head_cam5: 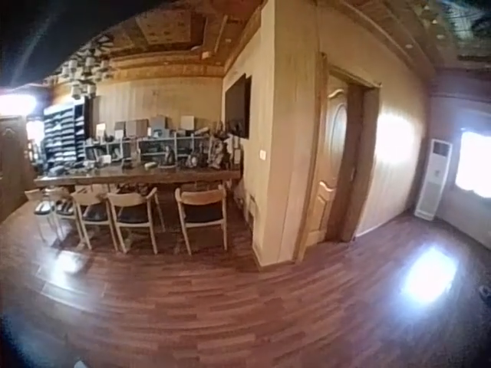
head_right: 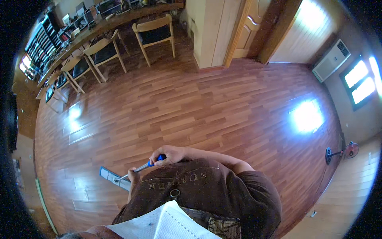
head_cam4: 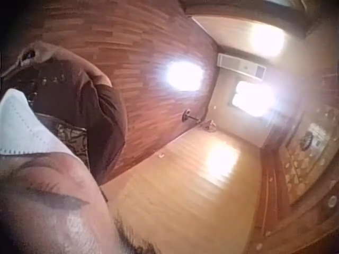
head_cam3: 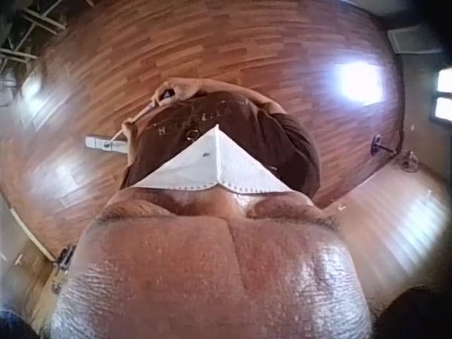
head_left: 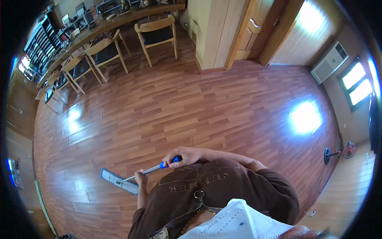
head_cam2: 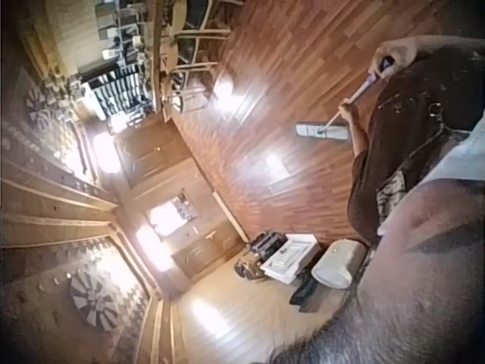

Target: Mopping the wooden floor of an office room using a flat mop.

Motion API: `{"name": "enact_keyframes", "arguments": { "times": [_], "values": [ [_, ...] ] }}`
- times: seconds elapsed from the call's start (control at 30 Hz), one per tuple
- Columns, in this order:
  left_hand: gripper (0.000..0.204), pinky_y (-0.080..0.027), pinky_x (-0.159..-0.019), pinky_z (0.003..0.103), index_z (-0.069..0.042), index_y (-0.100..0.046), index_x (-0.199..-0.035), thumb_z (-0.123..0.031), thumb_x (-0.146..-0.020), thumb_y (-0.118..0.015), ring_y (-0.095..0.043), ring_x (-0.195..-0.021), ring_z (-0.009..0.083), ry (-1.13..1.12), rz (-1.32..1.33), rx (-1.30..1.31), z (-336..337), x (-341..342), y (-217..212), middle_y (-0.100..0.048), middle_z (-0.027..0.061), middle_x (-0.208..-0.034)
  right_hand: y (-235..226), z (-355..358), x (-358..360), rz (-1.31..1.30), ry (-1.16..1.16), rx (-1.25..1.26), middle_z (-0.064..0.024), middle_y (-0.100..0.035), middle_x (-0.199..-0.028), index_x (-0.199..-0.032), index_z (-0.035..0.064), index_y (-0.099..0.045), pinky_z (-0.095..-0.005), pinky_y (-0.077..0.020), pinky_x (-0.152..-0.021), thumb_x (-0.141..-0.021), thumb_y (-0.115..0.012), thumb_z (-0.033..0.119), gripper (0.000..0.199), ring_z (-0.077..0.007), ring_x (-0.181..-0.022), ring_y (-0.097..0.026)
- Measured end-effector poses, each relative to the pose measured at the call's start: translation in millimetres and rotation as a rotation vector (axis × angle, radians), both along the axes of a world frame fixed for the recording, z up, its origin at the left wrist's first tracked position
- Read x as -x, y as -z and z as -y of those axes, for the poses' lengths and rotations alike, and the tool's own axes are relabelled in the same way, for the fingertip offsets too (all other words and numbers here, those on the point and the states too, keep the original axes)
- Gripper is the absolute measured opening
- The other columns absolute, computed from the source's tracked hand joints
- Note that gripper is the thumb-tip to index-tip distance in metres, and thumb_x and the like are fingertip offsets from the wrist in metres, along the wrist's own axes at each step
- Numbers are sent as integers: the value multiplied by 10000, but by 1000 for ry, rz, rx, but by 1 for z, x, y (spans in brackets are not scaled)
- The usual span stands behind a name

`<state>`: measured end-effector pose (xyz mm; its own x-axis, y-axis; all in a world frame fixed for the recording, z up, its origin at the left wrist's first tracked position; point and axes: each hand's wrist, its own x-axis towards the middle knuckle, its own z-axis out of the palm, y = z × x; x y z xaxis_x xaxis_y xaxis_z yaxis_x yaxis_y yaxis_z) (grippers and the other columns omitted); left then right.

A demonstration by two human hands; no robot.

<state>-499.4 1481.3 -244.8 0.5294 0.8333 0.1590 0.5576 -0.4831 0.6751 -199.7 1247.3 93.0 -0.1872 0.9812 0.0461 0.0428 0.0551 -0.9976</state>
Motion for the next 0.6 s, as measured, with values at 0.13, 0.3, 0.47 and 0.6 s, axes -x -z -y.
{"name": "enact_keyframes", "arguments": {
  "times": [0.13, 0.3, 0.47, 0.6],
  "values": [
    [219, -490, -650, 360, -132, -573, -762, -114, -647, -759, -607, -684, 256, 180, 30, 71, 52, -41, 15, -608, 72, -719, -11, 90, 4, 139, 221, -50, -135, -673, -1052, -919, 7, -625, -396, -455, -955, -864, -648, 150, 154, -277, -1099, -596],
    [228, -455, -653, 294, -80, -478, -680, -65, -695, -705, -498, -621, 161, 496, 286, 260, 132, -119, -38, -498, -19, -664, -40, 192, 13, 377, 533, -235, -105, -696, -986, -838, 48, -648, -391, -468, -824, -818, -670, 114, 72, -262, -908, -626],
    [413, -425, -622, 363, -85, -408, -615, -322, -736, -724, -477, -613, 261, 718, 95, -138, 219, -167, -101, -467, 65, -625, -71, 291, 45, 593, 683, -267, -72, -706, -908, -837, 85, -670, -369, -494, -653, -747, -718, 103, 104, -255, -726, -621],
    [369, -423, -591, 408, -84, -484, -621, -330, -721, -739, -544, -647, 306, 899, 182, -100, 287, -189, -131, -538, 99, -641, -92, 351, 75, 682, 738, -399, -55, -712, -893, -785, 110, -652, -350, -489, -599, -667, -752, 112, 154, -239, -631, -633]
  ]
}}
